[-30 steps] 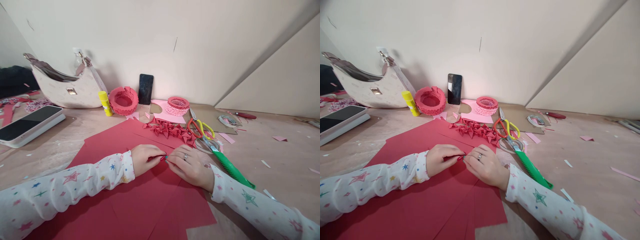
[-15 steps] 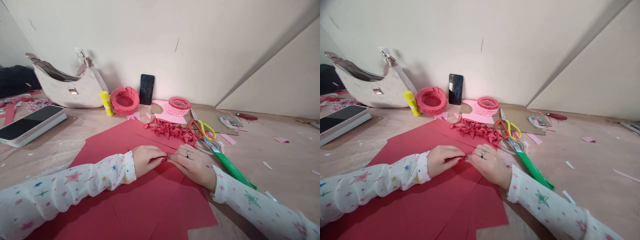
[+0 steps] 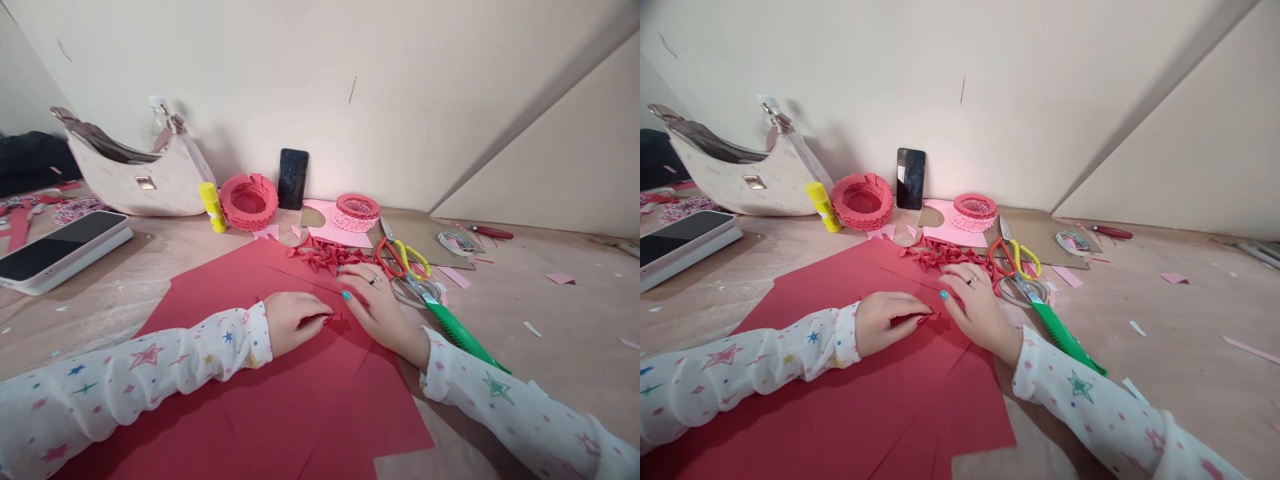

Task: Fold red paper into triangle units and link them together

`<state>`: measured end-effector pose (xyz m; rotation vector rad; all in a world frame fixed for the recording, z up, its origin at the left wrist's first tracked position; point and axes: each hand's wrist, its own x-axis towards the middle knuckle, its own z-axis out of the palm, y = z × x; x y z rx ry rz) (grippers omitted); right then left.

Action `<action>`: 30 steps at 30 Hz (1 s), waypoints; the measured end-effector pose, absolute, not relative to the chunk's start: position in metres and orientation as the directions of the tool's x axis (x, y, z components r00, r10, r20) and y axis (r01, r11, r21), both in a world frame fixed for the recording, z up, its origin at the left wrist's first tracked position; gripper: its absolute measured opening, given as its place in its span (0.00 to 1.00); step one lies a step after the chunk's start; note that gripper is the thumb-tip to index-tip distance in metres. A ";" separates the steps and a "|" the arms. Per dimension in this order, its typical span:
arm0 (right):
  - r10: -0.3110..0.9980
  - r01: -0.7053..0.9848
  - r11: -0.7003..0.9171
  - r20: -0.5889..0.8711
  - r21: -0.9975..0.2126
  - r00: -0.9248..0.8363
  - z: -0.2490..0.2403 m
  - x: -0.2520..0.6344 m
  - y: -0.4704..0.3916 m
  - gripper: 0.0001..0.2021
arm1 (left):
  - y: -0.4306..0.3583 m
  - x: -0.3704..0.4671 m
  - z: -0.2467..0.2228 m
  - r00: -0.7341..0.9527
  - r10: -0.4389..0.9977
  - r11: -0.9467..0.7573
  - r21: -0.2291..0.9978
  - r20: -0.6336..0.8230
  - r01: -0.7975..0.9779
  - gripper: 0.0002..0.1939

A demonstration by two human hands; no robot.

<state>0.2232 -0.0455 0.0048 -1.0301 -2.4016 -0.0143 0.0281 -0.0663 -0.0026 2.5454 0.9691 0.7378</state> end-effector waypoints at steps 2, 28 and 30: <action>0.739 0.757 0.632 0.427 -0.168 -0.522 0.002 0.222 -0.040 0.14 | -0.067 0.028 -0.002 0.636 0.687 -0.718 0.465 0.352 0.517 0.13; 0.572 0.365 0.803 0.439 -0.471 -0.693 0.012 0.218 -0.058 0.15 | -0.059 0.028 -0.007 0.419 0.850 -0.523 0.610 0.321 0.595 0.10; 0.550 0.343 0.813 0.429 -0.470 -0.716 0.013 0.219 -0.059 0.15 | -0.058 0.028 -0.008 0.463 0.825 -0.559 0.595 0.325 0.578 0.08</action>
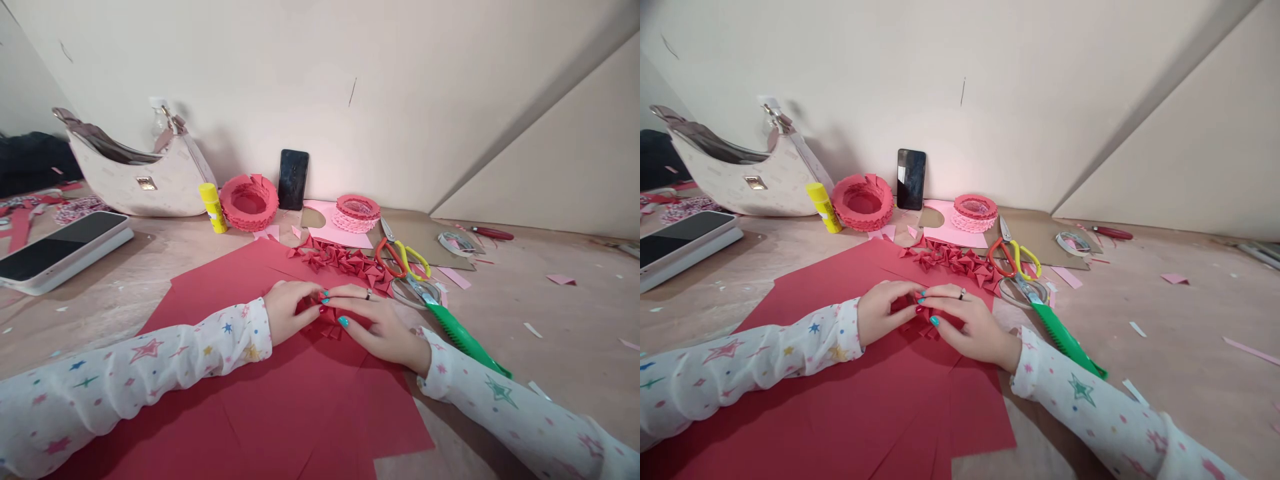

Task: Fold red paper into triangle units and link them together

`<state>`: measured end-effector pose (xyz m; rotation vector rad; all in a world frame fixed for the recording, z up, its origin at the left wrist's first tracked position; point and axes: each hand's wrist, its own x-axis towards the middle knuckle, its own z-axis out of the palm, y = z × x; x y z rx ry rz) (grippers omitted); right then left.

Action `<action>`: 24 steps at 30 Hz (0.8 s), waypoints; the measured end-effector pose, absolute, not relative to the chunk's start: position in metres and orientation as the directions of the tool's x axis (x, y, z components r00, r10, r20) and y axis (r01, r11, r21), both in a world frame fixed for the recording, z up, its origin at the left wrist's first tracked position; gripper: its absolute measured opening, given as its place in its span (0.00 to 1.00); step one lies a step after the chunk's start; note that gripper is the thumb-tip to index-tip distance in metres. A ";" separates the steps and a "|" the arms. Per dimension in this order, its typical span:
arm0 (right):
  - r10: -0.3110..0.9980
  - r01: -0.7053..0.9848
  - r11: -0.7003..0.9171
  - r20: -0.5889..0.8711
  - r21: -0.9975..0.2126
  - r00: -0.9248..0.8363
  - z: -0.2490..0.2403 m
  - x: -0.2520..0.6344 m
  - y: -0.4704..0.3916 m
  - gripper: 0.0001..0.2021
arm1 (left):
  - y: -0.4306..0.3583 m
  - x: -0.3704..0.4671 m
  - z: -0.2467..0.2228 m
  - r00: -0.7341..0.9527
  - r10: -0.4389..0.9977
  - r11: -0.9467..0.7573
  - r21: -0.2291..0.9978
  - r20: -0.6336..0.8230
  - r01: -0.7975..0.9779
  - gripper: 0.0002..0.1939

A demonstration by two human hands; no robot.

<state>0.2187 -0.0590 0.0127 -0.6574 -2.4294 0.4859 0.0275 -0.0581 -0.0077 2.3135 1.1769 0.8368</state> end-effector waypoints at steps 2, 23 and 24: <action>0.534 0.330 0.818 0.410 -0.471 -0.739 0.012 0.219 -0.060 0.16 | -0.058 0.027 -0.007 0.496 0.805 -0.585 0.579 0.327 0.568 0.04; 0.769 0.470 0.574 0.245 -0.671 -0.590 0.010 0.210 -0.060 0.06 | -0.062 0.029 -0.003 0.420 0.849 -0.512 0.701 0.322 0.496 0.05; 0.777 0.479 0.566 0.238 -0.671 -0.583 0.009 0.210 -0.060 0.06 | -0.063 0.029 -0.002 0.427 0.838 -0.534 0.670 0.338 0.516 0.05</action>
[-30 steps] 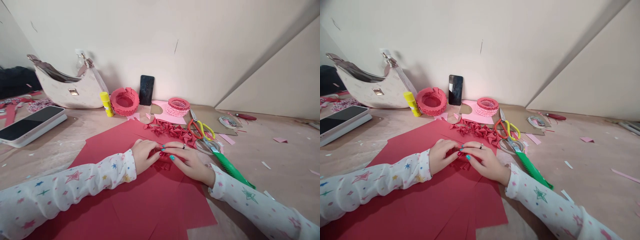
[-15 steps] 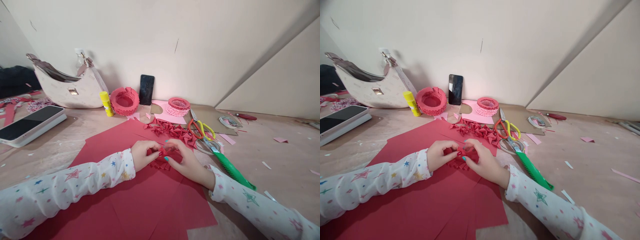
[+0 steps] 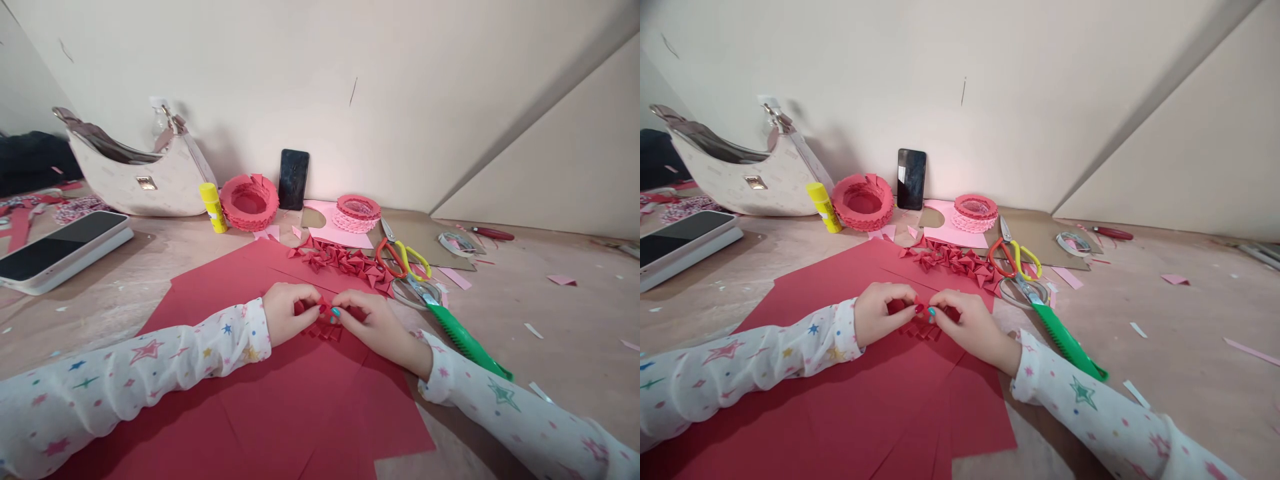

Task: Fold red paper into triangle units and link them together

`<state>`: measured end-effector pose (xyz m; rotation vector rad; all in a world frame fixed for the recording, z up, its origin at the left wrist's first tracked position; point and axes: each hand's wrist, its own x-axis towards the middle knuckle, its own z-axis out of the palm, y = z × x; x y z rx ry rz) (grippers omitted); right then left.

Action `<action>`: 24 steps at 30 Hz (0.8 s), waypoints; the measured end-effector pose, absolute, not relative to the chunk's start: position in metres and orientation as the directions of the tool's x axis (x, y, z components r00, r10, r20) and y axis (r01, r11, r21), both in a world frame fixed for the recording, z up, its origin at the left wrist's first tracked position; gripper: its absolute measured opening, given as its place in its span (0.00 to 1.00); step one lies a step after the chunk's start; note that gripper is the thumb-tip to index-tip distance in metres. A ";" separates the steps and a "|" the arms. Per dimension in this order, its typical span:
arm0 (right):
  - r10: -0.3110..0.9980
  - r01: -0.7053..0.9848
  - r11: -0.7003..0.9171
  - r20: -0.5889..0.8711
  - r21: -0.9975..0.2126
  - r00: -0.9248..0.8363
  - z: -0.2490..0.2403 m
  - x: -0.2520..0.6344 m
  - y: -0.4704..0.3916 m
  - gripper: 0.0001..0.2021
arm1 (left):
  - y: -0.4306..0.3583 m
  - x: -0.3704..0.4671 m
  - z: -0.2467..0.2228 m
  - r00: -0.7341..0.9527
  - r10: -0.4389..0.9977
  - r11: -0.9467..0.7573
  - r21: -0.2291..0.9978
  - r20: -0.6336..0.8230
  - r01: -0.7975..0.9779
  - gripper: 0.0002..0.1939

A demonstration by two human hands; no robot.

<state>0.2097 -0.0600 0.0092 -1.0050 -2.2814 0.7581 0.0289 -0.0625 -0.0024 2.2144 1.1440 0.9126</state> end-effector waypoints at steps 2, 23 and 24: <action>0.790 0.499 0.555 0.235 -0.665 -0.566 0.007 0.209 -0.060 0.05 | -0.063 0.029 -0.001 0.445 0.812 -0.582 0.594 0.378 0.556 0.06; 0.724 0.467 0.652 0.306 -0.598 -0.619 0.009 0.210 -0.067 0.05 | -0.061 0.025 -0.009 0.542 0.695 -0.708 0.320 0.473 0.629 0.12; 0.702 0.444 0.669 0.312 -0.596 -0.640 0.010 0.211 -0.067 0.06 | -0.061 0.025 -0.009 0.550 0.687 -0.717 0.316 0.475 0.622 0.12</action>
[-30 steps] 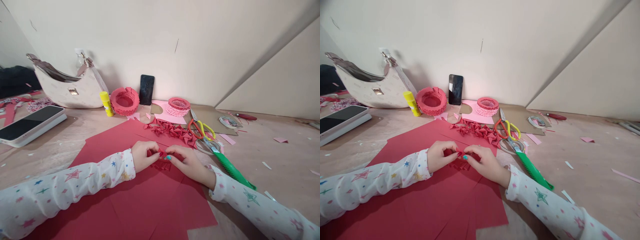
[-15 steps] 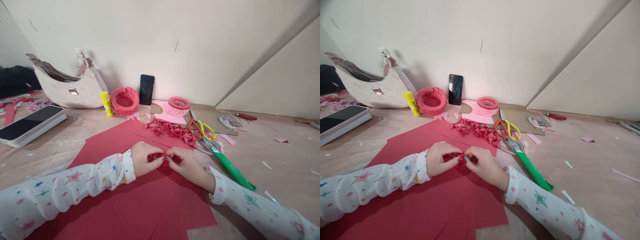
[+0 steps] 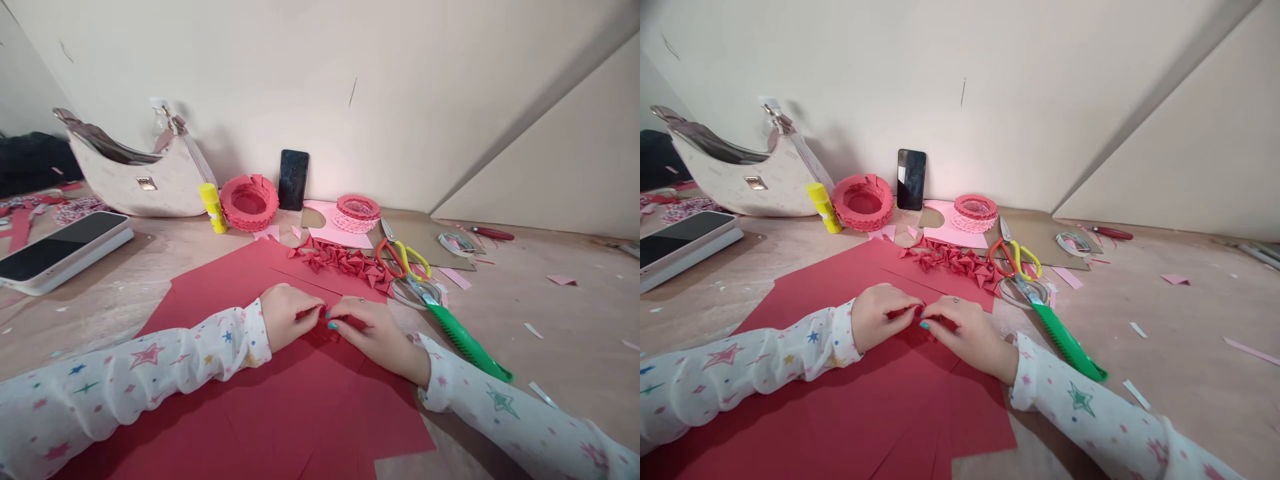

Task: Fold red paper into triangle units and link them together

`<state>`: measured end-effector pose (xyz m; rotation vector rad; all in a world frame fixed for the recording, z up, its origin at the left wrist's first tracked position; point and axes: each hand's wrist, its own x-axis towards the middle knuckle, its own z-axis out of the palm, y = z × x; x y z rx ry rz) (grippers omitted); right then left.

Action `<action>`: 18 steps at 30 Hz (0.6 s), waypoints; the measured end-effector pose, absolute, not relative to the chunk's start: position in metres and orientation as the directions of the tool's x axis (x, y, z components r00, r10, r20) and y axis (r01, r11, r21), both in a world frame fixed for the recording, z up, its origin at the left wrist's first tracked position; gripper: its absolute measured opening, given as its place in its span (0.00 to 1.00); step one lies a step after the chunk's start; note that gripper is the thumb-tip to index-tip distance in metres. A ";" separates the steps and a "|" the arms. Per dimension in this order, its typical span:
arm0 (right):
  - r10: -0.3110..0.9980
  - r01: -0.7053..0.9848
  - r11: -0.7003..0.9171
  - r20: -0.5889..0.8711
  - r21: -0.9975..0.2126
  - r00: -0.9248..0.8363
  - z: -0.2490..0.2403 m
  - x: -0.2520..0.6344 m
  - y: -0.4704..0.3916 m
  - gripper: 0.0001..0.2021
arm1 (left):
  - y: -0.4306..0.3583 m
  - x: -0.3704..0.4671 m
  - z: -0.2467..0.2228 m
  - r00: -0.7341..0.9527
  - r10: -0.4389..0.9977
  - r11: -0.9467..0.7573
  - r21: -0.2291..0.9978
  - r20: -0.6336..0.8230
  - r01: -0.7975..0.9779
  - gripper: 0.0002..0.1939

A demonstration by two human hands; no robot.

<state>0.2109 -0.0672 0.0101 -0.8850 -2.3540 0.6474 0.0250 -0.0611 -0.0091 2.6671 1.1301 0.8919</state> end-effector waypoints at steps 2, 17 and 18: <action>0.663 0.392 0.694 0.324 -0.604 -0.674 0.012 0.212 -0.068 0.08 | -0.061 0.025 -0.009 0.564 0.673 -0.730 0.310 0.477 0.609 0.12; 0.682 0.391 0.690 0.367 -0.609 -0.632 0.005 0.211 -0.063 0.07 | -0.066 0.024 0.001 0.633 0.653 -0.757 0.362 0.416 0.543 0.11; 0.695 0.399 0.677 0.360 -0.618 -0.622 0.005 0.211 -0.063 0.06 | -0.066 0.025 0.000 0.634 0.652 -0.758 0.357 0.416 0.545 0.11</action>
